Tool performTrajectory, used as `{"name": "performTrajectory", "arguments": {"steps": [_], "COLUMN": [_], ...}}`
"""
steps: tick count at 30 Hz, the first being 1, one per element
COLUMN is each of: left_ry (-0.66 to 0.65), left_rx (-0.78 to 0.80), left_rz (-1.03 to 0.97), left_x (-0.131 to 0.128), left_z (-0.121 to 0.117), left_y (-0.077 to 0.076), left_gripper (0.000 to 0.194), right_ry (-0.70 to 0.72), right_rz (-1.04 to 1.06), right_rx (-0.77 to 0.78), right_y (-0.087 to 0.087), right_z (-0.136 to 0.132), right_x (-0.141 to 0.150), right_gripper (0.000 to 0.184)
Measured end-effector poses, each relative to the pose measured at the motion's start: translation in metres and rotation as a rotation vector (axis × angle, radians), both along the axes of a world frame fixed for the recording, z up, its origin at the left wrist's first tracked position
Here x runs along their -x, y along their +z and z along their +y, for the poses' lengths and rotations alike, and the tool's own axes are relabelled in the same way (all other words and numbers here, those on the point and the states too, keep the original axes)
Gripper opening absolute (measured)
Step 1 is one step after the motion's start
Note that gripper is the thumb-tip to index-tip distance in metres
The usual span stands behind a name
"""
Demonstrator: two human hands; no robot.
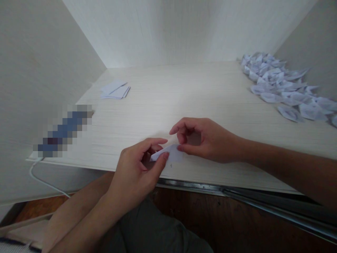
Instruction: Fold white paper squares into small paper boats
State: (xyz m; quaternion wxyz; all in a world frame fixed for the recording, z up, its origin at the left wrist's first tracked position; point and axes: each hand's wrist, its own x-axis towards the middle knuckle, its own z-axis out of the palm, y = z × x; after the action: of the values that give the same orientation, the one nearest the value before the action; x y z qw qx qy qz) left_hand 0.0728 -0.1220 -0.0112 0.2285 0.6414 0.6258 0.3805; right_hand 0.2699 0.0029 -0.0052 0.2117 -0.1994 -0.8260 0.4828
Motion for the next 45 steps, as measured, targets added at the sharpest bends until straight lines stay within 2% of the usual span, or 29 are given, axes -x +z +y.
{"name": "performTrajectory", "arguments": {"steps": [2,4,7,11,13,18,22,27,34,42,45], "left_ry": [0.013,0.005,-0.052,-0.161,-0.175,-0.115,-0.104,-0.152,-0.109,-0.131,-0.135], "left_rx": [0.043,0.047,0.003,-0.155,-0.223,-0.337,-0.344,-0.272,-0.250,-0.252,-0.238], "left_rz": [-0.088,-0.120,-0.013,0.270,0.344,0.355,0.368,0.467,0.473,0.456,0.460], "left_x": [-0.003,-0.006,-0.007,-0.005,-0.005,-0.008,-0.008,-0.010,-0.012,-0.008,-0.003], "left_z": [0.002,0.003,0.003,0.003,0.003,0.003,0.001,-0.001,0.000,0.003,0.004], "left_y": [0.001,0.001,0.000,-0.004,-0.007,-0.014,-0.016,-0.013,-0.013,-0.013,-0.012], "left_gripper": [0.008,0.014,0.013,0.018,0.021,0.022,0.022,0.020,0.019,0.021,0.023], "right_ry": [-0.032,-0.058,-0.086,-0.113,-0.138,-0.294,-0.339,-0.369,-0.293,-0.081,0.015], "right_rz": [0.075,0.139,0.154,0.115,0.106,0.017,-0.078,-0.166,-0.225,-0.335,-0.297], "right_rx": [0.104,0.211,0.272,0.242,0.208,0.120,0.100,-0.189,-0.544,-0.869,-0.911], "right_y": [0.000,-0.001,-0.002,-0.005,-0.006,-0.007,-0.003,0.003,-0.002,0.000,0.001], "right_z": [-0.001,-0.001,0.002,0.005,0.005,0.003,0.001,-0.004,-0.006,-0.006,-0.004], "right_x": [0.002,0.003,0.004,0.003,0.003,0.003,0.002,0.001,-0.001,-0.008,-0.009], "right_gripper": [0.025,0.025,0.024,0.019,0.020,0.027,0.020,0.010,0.011,0.026,0.030]}}
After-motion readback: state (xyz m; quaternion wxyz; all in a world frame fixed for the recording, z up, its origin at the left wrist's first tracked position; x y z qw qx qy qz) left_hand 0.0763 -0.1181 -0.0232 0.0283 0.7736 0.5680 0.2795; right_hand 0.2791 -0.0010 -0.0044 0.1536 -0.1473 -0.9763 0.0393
